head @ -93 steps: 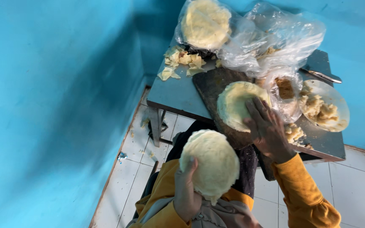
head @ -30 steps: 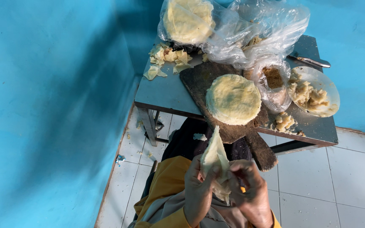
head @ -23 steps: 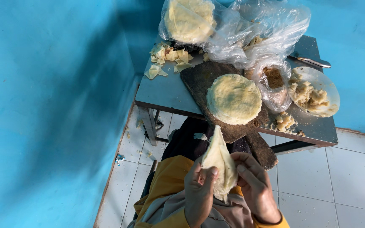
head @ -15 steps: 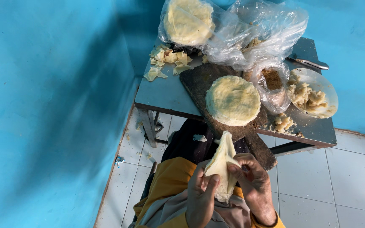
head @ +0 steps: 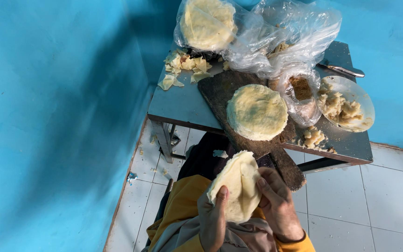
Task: The person sits at a small table and stretches thin dough sheets by hand, tearing and spreading pieces evenly over a round dough base on a wooden board, building up a layered pastry. They repeatedly pull sheets wide, lay them over the base, and press the edges, working through several sheets one at a time.
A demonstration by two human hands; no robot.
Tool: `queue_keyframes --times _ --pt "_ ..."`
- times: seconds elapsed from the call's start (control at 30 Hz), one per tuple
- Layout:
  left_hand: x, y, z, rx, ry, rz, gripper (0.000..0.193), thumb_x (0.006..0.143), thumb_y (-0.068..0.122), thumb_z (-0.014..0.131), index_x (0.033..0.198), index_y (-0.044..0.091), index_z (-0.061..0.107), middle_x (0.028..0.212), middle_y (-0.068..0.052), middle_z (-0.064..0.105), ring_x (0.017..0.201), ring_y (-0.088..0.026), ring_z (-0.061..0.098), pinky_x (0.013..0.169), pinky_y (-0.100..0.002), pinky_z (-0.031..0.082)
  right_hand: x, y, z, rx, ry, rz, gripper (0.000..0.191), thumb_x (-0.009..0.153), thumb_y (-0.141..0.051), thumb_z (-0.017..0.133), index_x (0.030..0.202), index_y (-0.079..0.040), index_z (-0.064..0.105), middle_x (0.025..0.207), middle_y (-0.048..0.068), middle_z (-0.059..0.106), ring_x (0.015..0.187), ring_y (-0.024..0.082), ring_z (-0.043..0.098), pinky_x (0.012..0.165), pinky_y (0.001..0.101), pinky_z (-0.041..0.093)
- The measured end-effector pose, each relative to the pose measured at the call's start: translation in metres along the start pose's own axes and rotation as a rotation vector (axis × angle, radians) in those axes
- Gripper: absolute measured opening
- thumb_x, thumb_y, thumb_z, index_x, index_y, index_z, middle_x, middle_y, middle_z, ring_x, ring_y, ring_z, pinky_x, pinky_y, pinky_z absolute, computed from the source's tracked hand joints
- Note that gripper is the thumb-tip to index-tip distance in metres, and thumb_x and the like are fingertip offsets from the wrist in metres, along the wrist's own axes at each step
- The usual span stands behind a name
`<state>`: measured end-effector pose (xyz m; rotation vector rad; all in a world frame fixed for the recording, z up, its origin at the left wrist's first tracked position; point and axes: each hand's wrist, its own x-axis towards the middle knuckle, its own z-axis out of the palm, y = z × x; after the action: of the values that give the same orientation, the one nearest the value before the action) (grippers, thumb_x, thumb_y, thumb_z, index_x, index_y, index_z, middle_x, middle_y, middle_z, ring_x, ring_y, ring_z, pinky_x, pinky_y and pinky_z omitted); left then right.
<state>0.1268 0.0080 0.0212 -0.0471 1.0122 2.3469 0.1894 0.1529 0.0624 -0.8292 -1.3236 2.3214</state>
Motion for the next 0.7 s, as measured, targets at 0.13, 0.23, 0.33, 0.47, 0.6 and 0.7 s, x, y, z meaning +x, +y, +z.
queue_keyframes --times 0.13,0.23,0.33,0.47,0.6,0.7 --pt "-0.004 -0.011 0.001 0.077 -0.016 0.07 0.039 0.099 0.024 0.064 0.122 -0.007 0.068 0.111 -0.012 0.074 0.099 -0.012 0.067 0.088 -0.028 0.053 -0.002 0.017 0.009 -0.315 -0.049 -0.12 0.042 0.084 -0.014 0.072 0.122 -0.004 0.056 0.1 0.015 0.074 0.09 0.017 0.073 0.081 0.0301 0.06" --pt "-0.004 -0.011 -0.001 0.049 0.044 0.04 0.039 0.096 0.023 0.066 0.119 -0.008 0.07 0.107 -0.012 0.076 0.094 -0.013 0.068 0.084 -0.029 0.054 0.005 0.02 0.003 -0.221 -0.061 -0.094 0.041 0.083 -0.014 0.08 0.114 0.001 0.059 0.098 0.017 0.073 0.083 0.02 0.07 0.076 0.0346 0.061" --pt "-0.005 -0.01 -0.003 0.005 0.091 0.036 0.039 0.097 0.023 0.066 0.115 -0.01 0.072 0.102 -0.014 0.076 0.089 -0.014 0.069 0.08 -0.031 0.055 0.013 0.014 -0.012 -0.102 -0.012 -0.096 0.031 0.084 -0.012 0.081 0.105 0.002 0.062 0.095 0.014 0.071 0.08 0.019 0.068 0.067 0.0359 0.058" --pt "-0.005 -0.013 0.001 -0.061 0.118 0.027 0.037 0.095 0.022 0.067 0.114 -0.01 0.072 0.101 -0.014 0.076 0.088 -0.015 0.07 0.08 -0.032 0.056 0.015 0.017 -0.019 -0.138 0.054 -0.059 0.025 0.079 -0.017 0.077 0.099 -0.005 0.068 0.088 0.01 0.075 0.076 0.019 0.07 0.066 0.0342 0.06" --pt "0.0 -0.007 0.0 -0.131 0.146 0.091 0.041 0.095 0.024 0.069 0.115 -0.011 0.071 0.103 -0.015 0.076 0.091 -0.019 0.072 0.081 -0.033 0.057 0.02 0.015 -0.03 -0.267 0.119 -0.145 0.019 0.084 -0.016 0.079 0.097 -0.005 0.069 0.089 0.01 0.073 0.078 0.02 0.067 0.07 0.033 0.057" --pt "0.004 0.006 -0.006 -0.163 0.157 0.012 0.05 0.091 0.032 0.069 0.121 -0.007 0.066 0.104 -0.016 0.073 0.095 -0.025 0.076 0.08 -0.041 0.063 0.026 -0.001 -0.048 -0.159 0.186 -0.158 0.02 0.084 -0.016 0.078 0.098 -0.009 0.065 0.097 0.009 0.074 0.09 0.019 0.07 0.079 0.0309 0.058"
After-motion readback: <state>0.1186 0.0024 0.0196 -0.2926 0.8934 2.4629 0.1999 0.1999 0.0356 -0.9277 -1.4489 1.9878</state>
